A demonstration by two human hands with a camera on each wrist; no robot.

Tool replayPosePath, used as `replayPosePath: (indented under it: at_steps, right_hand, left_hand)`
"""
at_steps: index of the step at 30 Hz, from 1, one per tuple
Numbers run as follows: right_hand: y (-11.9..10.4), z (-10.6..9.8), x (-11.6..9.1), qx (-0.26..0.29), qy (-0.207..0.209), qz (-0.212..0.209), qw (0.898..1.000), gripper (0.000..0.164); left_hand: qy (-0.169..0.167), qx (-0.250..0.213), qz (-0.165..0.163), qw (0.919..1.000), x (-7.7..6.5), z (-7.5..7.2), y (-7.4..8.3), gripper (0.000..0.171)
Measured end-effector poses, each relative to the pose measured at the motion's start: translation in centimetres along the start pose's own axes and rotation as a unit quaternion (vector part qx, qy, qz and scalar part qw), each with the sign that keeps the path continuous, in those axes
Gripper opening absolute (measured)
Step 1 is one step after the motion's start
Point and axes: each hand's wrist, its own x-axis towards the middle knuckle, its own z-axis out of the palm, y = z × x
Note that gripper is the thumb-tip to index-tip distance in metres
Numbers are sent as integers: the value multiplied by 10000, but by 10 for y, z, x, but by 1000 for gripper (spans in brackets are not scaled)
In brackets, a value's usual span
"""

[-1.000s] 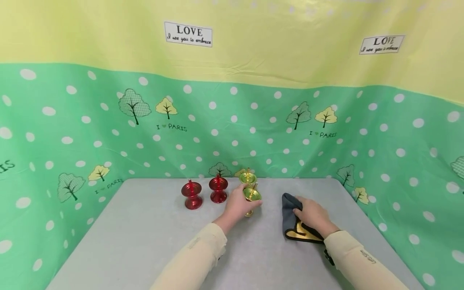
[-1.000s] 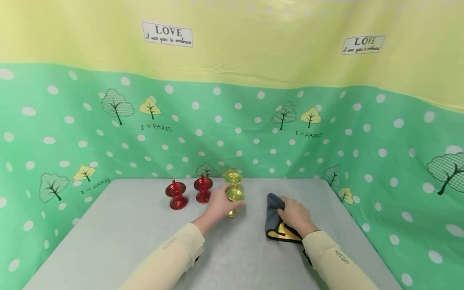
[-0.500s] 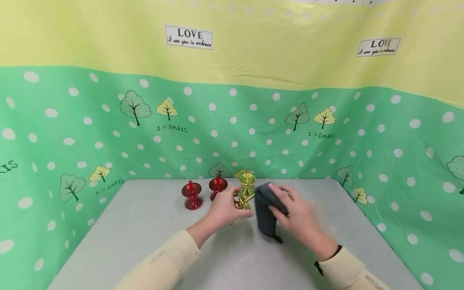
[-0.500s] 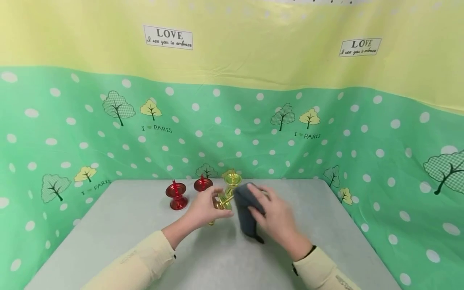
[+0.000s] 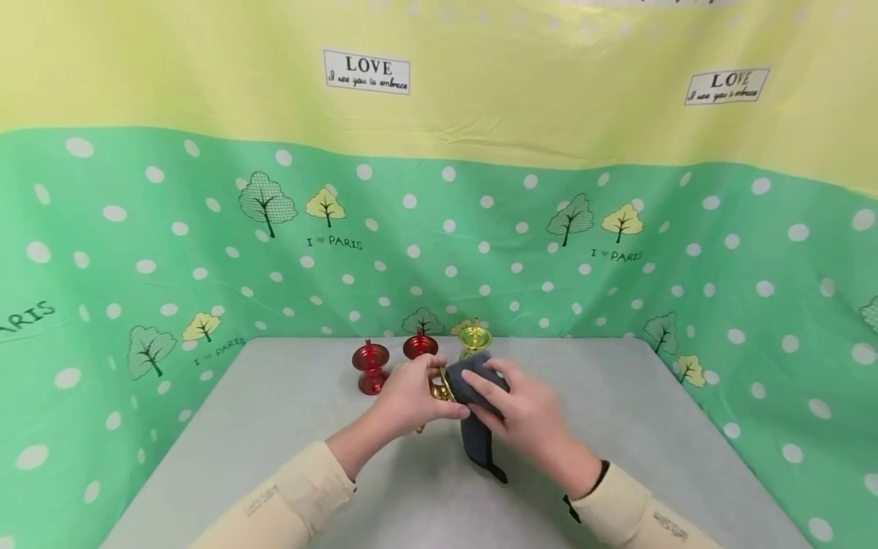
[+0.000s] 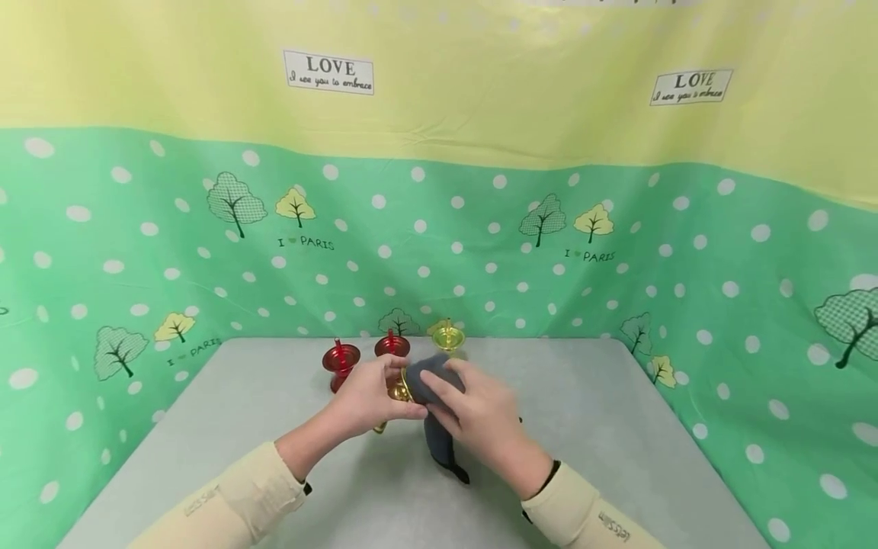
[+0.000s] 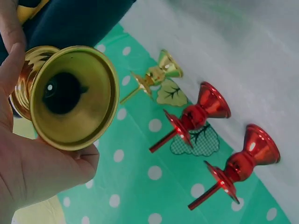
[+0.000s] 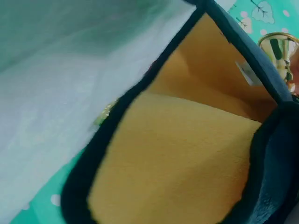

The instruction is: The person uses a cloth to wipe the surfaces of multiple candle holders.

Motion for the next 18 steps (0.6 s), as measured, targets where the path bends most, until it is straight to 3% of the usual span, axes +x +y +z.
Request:
replayPosePath:
  at_steps: [8, 18]
  right_hand:
    - [-7, 7, 8, -117, 73, -193, 9997, 58]
    - [-10, 13, 19, -863, 383, -713, 9930, 48]
  left_hand:
    - [192, 805, 493, 9953, -3, 1, 7, 81]
    - [190, 1237, 815, 9888, -6, -5, 12, 71]
